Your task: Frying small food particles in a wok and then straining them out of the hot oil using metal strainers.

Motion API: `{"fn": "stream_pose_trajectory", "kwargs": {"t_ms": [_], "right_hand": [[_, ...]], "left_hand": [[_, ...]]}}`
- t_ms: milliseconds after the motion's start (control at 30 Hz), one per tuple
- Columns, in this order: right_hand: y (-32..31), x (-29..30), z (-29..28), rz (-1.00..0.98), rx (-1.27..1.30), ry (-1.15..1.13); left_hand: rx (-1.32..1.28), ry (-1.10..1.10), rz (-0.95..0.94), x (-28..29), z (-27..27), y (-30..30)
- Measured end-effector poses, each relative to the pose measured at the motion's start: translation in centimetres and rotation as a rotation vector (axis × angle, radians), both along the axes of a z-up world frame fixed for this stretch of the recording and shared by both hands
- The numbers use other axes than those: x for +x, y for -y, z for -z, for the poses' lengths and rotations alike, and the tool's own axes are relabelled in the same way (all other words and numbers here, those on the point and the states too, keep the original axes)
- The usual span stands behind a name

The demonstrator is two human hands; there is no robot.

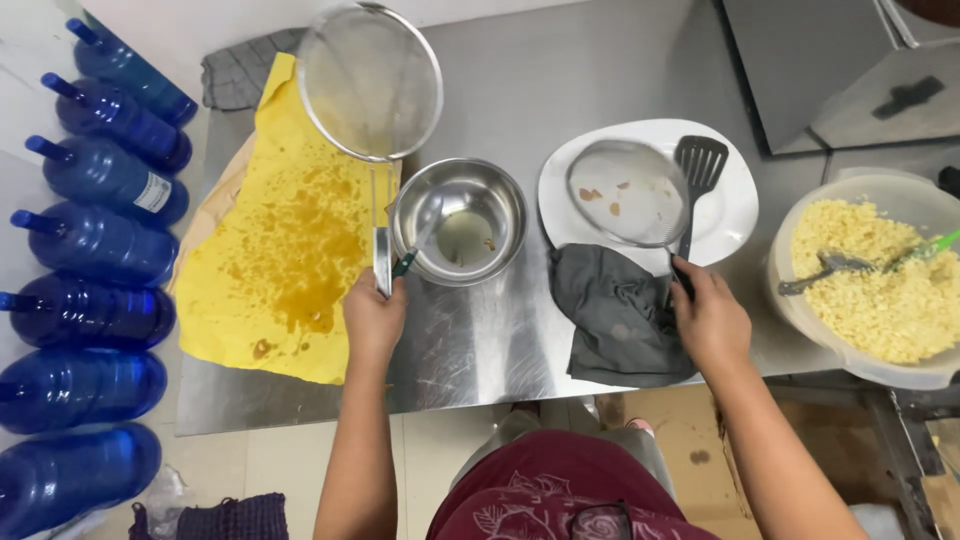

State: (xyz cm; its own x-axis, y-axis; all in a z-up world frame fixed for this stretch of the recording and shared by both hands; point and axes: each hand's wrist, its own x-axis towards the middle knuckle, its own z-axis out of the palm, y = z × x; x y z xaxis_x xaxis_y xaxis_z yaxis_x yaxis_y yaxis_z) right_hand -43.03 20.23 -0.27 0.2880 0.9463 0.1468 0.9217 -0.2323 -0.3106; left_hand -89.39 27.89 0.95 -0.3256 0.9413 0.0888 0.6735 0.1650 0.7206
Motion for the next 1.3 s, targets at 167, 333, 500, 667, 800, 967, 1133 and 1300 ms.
{"fn": "stream_pose_trajectory", "kwargs": {"t_ms": [167,333,500,667,800,967,1133,1300], "right_hand": [[1.1,-2.2,-1.2,-0.005,0.223,-0.763],[2.8,-5.8,-0.8,-0.041,0.22,-1.559],[3.1,-9.2,0.2,-0.015,0.066,-1.655],[1.7,-12.2,-1.3,-0.061,-0.141,-1.603],[-0.3,-13.8,-0.2,-0.148,-0.192,-1.568],[-1.9,-15.8,-1.0,-0.183,-0.279,-1.532],[-3.6,-17.6,-0.8,-0.186,-0.345,-1.603],[-4.3,-18.8,4.7,-0.106,-0.318,-1.62]], "left_hand": [[-0.011,-0.003,0.033,-0.1,3.0,-1.9],[-0.002,0.145,0.009,0.0,2.2,-0.7],[0.078,0.347,-0.051,-1.7,5.0,6.3],[-0.018,0.309,-0.203,-3.6,6.6,15.1],[-0.014,0.272,-0.27,-5.2,9.6,17.4],[0.15,-0.022,-0.163,-4.7,11.6,14.6],[0.341,0.026,-0.053,-1.7,9.5,7.7],[0.059,0.374,-0.121,1.5,9.7,-1.1]]}}
